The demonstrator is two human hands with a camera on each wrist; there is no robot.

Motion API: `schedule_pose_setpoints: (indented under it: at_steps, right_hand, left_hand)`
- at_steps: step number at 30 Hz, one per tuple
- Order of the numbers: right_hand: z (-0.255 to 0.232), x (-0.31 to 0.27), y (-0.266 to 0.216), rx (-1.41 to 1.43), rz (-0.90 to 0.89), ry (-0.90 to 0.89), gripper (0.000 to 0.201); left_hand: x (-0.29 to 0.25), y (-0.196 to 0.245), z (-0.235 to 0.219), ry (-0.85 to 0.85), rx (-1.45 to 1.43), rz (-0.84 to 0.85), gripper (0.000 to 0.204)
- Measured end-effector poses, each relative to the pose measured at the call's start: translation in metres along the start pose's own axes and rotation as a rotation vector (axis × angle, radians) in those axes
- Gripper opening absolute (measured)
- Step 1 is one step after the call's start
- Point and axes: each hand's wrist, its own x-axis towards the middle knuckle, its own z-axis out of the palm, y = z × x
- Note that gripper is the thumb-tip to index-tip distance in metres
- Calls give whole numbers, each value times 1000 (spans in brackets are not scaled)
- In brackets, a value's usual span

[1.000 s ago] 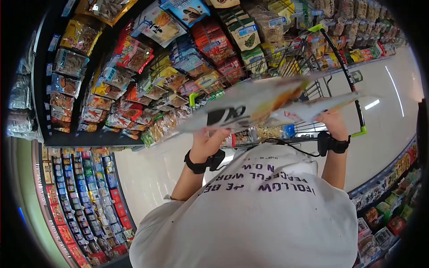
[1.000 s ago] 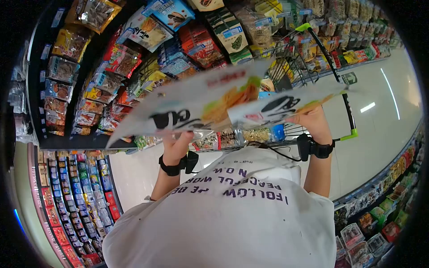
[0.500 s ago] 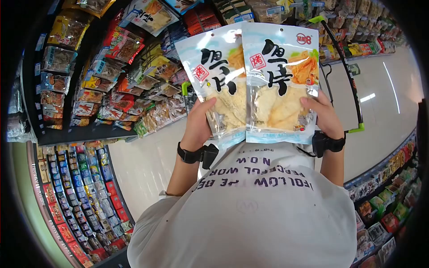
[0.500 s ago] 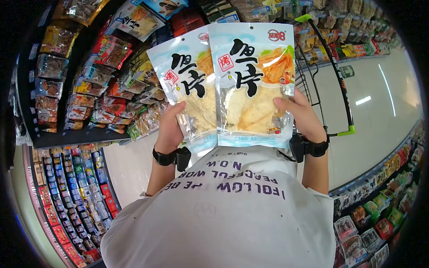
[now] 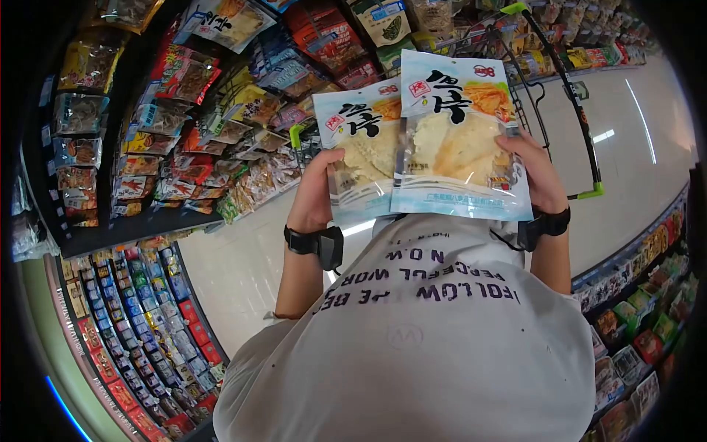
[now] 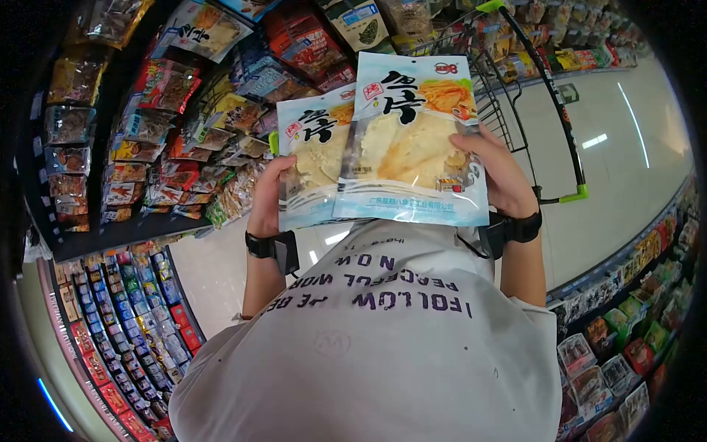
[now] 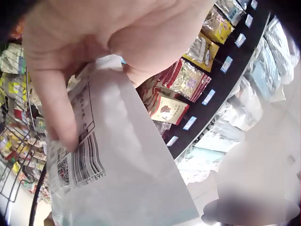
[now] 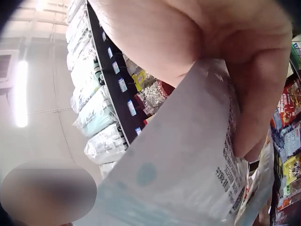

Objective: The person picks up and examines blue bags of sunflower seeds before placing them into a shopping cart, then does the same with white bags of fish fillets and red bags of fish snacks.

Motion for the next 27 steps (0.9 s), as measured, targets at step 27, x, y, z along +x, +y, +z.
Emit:
schedule_pose_setpoints:
  at_steps: [27]
  right_hand:
    - [22, 91, 38, -387, -51, -233, 41]
  left_hand:
    - [52, -34, -25, -91, -240, -24, 42]
